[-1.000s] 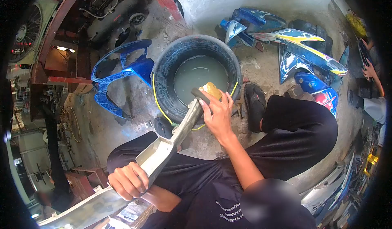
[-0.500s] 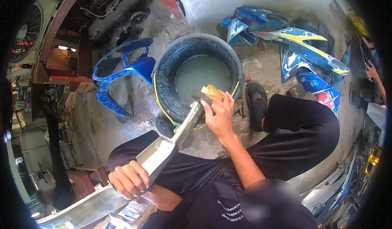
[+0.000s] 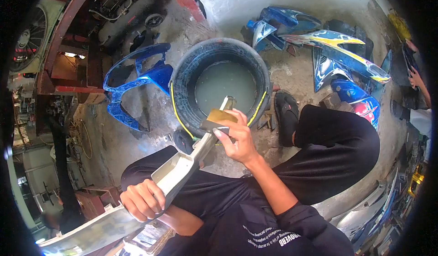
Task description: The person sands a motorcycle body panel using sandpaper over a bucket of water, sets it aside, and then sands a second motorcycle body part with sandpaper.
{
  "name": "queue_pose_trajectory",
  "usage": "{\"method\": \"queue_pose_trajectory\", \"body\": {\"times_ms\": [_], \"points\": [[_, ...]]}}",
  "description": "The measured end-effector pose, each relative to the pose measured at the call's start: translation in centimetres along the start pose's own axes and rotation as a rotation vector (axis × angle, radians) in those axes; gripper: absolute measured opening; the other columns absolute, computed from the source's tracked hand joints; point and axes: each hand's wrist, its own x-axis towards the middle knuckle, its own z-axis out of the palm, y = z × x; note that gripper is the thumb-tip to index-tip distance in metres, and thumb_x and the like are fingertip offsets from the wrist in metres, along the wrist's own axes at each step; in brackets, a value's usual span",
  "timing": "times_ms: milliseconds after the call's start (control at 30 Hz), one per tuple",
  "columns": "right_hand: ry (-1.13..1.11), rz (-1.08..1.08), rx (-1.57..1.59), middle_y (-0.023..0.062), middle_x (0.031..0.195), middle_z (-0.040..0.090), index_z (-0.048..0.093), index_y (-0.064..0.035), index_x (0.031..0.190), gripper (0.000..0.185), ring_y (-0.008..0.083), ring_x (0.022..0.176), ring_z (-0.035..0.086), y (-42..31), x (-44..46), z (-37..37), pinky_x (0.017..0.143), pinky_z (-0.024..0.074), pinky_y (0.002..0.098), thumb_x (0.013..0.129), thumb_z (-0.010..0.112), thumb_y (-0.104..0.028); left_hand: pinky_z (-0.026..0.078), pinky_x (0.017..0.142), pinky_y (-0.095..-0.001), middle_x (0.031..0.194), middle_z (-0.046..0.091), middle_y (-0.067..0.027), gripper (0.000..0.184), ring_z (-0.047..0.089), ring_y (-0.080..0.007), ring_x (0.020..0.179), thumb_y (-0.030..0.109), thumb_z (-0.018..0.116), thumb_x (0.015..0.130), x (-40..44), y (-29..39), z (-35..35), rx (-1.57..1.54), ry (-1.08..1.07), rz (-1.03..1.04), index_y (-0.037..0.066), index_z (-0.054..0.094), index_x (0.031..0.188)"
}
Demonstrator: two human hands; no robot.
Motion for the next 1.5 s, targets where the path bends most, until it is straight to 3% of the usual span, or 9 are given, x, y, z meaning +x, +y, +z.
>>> {"method": "queue_pose_trajectory", "body": {"times_ms": [200, 333, 600, 800, 900, 1067, 1167, 1333, 1500], "points": [[0.141, 0.129, -0.326, 0.0115, 0.109, 0.074, 0.076, -0.0005, 0.083, 0.018, 0.035, 0.118, 0.058, 1.7, 0.3, 0.7, 0.114, 0.0243, 0.052, 0.088, 0.069, -0.017, 0.048, 0.051, -0.0333, 0.048, 0.051, -0.0063, 0.043, 0.048, -0.0154, 0.037, 0.013, 0.052, 0.093, -0.2, -0.3, -0.2, 0.007, 0.008, 0.009, 0.006, 0.052, 0.051], [0.006, -0.027, -0.03, 0.011, 0.109, 0.074, 0.077, -0.0015, 0.096, 0.018, 0.0351, 0.119, 0.058, -0.3, -0.7, 0.9, 0.114, 0.0255, 0.052, 0.087, 0.068, -0.015, 0.048, 0.052, -0.0334, 0.048, 0.051, -0.0061, 0.04, 0.049, -0.0158, 0.038, 0.011, 0.054, 0.092, -0.6, 0.2, -0.6, 0.021, 0.011, 0.011, 0.006, 0.052, 0.052], [0.159, 0.154, -0.279, 0.0141, 0.11, 0.073, 0.074, -0.003, 0.108, 0.023, 0.0337, 0.123, 0.057, 0.0, -0.1, 1.3, 0.115, 0.0266, 0.0504, 0.089, 0.063, -0.01, 0.049, 0.054, -0.034, 0.051, 0.055, -0.0063, 0.034, 0.053, -0.016, 0.04, 0.008, 0.054, 0.091, -1.9, -0.1, -1.2, -0.008, 0.069, 0.084, 0.008, 0.054, 0.057], [0.046, -0.086, -0.173, 0.0055, 0.122, 0.071, 0.073, -0.0063, 0.116, 0.029, 0.0315, 0.125, 0.055, -0.7, -0.7, 1.7, 0.114, 0.027, 0.046, 0.088, 0.067, -0.013, 0.05, 0.053, -0.0349, 0.052, 0.058, -0.0049, 0.027, 0.055, -0.0153, 0.041, 0.005, 0.057, 0.088, -2.5, 0.4, -1.8, 0.01, 0.09, 0.159, 0.009, 0.055, 0.062], [0.156, 0.167, -0.224, 0.0079, 0.122, 0.071, 0.072, -0.0058, 0.118, 0.03, 0.0332, 0.123, 0.055, 0.1, -0.1, 1.3, 0.112, 0.0288, 0.0465, 0.09, 0.065, -0.013, 0.05, 0.053, -0.0346, 0.053, 0.058, -0.005, 0.027, 0.055, -0.0148, 0.041, 0.005, 0.056, 0.088, -2.6, 0.0, -1.4, 0.012, 0.157, 0.169, 0.009, 0.054, 0.062], [0.251, 0.102, -0.142, 0.0102, 0.12, 0.071, 0.072, -0.0038, 0.116, 0.028, 0.0348, 0.122, 0.055, -0.9, -0.2, 1.0, 0.11, 0.0318, 0.0473, 0.091, 0.064, -0.013, 0.05, 0.055, -0.0343, 0.052, 0.057, -0.0041, 0.029, 0.054, -0.0142, 0.042, 0.006, 0.055, 0.089, -2.8, -0.3, -1.3, -0.041, 0.188, 0.214, 0.011, 0.053, 0.06], [0.104, -0.14, -0.152, 0.0106, 0.117, 0.072, 0.073, 0.0003, 0.111, 0.026, 0.0347, 0.121, 0.056, -1.9, -0.5, 0.6, 0.11, 0.0315, 0.0488, 0.09, 0.064, -0.013, 0.05, 0.055, -0.0344, 0.051, 0.056, -0.0035, 0.029, 0.054, -0.014, 0.042, 0.005, 0.055, 0.089, -2.8, -0.3, -1.3, -0.046, 0.199, 0.208, 0.011, 0.053, 0.06], [0.269, 0.181, -0.24, 0.0154, 0.115, 0.071, 0.074, -0.0018, 0.11, 0.024, 0.0345, 0.119, 0.055, 0.8, 0.2, 0.9, 0.107, 0.0342, 0.0452, 0.092, 0.063, -0.014, 0.05, 0.054, -0.0336, 0.051, 0.055, -0.0029, 0.029, 0.054, -0.0136, 0.041, 0.005, 0.054, 0.089, -2.7, -0.2, -1.3, -0.03, 0.156, 0.181, 0.011, 0.053, 0.06], [0.175, -0.061, -0.177, 0.0139, 0.115, 0.071, 0.074, -0.0013, 0.11, 0.024, 0.0347, 0.12, 0.055, -1.2, -0.3, 0.7, 0.105, 0.0368, 0.0426, 0.091, 0.064, -0.012, 0.049, 0.051, -0.0313, 0.049, 0.053, -0.0016, 0.032, 0.053, -0.0129, 0.041, 0.004, 0.053, 0.089, -3.1, -0.1, -1.1, -0.048, 0.228, 0.246, 0.012, 0.052, 0.059]]}}
